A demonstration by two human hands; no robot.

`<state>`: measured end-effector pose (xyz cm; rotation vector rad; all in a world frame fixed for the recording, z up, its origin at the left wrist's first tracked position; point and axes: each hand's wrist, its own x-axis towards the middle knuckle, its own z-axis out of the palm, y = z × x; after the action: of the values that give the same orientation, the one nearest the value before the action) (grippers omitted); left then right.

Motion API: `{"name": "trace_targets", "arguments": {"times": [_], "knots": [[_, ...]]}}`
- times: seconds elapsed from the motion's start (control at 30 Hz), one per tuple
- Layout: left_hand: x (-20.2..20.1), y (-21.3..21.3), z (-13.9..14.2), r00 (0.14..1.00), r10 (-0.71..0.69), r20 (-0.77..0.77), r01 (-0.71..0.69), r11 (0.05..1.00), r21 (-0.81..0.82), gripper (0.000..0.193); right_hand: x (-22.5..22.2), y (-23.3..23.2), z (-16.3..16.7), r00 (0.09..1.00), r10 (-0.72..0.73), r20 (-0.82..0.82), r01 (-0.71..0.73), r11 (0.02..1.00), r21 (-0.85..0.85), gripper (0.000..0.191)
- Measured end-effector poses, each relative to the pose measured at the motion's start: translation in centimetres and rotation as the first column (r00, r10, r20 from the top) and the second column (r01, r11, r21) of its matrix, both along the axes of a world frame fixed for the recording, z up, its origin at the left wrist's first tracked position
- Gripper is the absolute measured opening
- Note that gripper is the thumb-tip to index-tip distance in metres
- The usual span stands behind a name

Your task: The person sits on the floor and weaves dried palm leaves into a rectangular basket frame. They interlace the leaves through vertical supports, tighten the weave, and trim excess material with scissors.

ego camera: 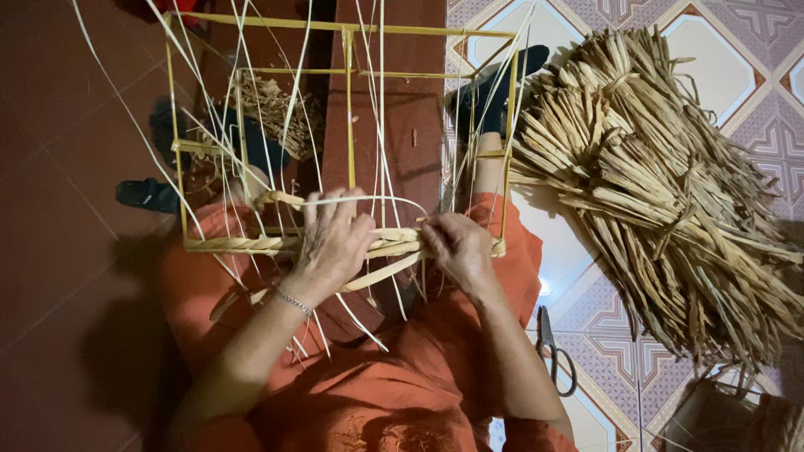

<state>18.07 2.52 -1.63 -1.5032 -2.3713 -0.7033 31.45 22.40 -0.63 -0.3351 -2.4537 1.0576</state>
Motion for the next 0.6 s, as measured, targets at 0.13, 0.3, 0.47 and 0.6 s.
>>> {"name": "trace_targets", "arguments": {"times": [0.13,0.3,0.47,0.6], "knots": [[0.8,-1.7,-1.4,0.985,-0.006,0.175,0.027,0.993,-0.117,0.023,0.1,-0.2,-0.9,0.987,-0.091,0.132,0.123,0.958,-0.260,0.008],[0.2,-2.7,0.3,0.953,0.168,0.254,-0.086,0.949,-0.304,0.033,0.3,-0.3,-1.0,0.989,-0.113,0.094,0.134,0.953,-0.273,0.012],[-0.8,-2.2,4.7,0.969,0.188,-0.158,-0.192,0.981,-0.014,0.060,-0.3,-0.9,-1.2,0.993,-0.102,-0.060,0.100,0.995,-0.028,0.009],[-1.5,-0.6,6.9,0.851,0.315,-0.421,-0.260,0.948,0.184,0.060,-0.1,-0.8,-1.2,0.990,-0.137,-0.011,0.137,0.989,-0.050,0.012]]}}
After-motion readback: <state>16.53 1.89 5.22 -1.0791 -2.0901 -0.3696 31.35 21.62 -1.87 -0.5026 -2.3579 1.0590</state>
